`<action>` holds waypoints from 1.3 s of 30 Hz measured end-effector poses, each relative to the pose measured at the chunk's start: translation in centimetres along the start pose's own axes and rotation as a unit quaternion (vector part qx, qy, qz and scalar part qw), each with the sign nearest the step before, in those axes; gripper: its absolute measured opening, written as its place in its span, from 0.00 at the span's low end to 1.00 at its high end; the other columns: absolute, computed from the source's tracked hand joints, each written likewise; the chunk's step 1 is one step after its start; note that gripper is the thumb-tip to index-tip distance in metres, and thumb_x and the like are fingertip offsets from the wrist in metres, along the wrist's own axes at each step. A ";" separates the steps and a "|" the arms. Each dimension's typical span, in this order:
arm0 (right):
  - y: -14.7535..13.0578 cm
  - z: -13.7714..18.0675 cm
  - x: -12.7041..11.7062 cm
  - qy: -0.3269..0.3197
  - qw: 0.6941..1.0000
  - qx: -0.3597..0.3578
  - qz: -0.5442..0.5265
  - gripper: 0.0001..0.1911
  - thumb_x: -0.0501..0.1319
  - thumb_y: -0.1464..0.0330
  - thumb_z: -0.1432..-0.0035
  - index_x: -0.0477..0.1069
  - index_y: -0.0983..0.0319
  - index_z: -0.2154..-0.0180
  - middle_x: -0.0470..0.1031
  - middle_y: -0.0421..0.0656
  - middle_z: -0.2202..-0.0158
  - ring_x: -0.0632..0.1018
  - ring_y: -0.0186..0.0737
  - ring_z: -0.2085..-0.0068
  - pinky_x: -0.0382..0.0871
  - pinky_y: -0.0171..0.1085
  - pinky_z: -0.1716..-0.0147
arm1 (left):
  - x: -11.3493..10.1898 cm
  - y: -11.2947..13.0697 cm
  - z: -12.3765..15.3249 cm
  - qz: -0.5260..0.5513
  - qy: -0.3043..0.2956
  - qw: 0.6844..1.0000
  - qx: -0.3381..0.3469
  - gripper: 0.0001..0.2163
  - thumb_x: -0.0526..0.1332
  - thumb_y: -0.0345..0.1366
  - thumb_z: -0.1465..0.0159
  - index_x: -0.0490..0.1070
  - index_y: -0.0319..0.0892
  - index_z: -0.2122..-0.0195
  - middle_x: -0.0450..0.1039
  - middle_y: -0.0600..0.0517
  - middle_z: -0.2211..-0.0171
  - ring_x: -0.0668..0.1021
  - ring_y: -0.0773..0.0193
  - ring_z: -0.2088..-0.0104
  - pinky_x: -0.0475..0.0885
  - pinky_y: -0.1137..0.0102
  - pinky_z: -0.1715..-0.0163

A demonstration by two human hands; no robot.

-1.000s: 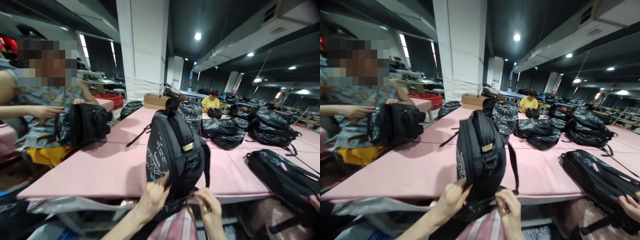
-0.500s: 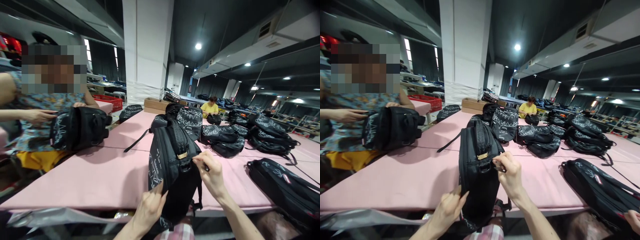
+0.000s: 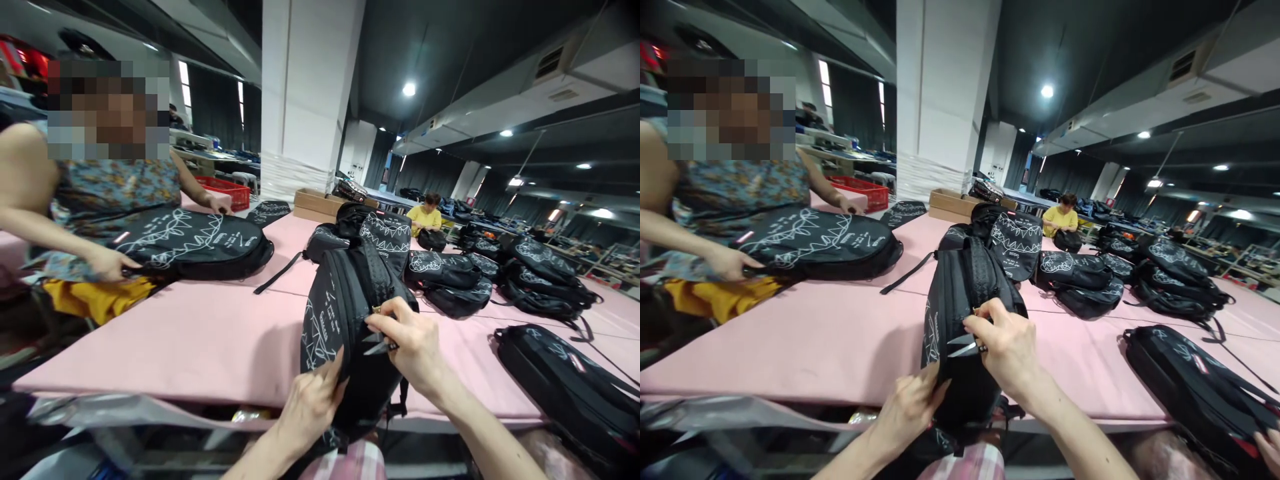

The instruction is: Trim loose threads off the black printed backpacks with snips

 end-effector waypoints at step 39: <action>1.2 0.3 -2.8 0.001 0.992 0.017 0.123 0.05 0.59 0.68 0.44 0.73 0.59 0.64 0.74 0.43 0.67 0.72 0.38 0.68 0.62 0.36 0.69 | -2.1 -0.4 -12.2 0.061 -0.165 0.984 -0.039 0.10 0.47 0.31 0.35 0.60 0.40 0.73 0.65 0.51 0.71 0.64 0.63 0.70 0.60 0.67 0.68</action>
Point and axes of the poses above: each hand's wrist, its own z-axis away from the middle knuckle, its own x-axis out of the palm, y = z × x, the point moved 9 cm from there along -z, towards the middle knuckle
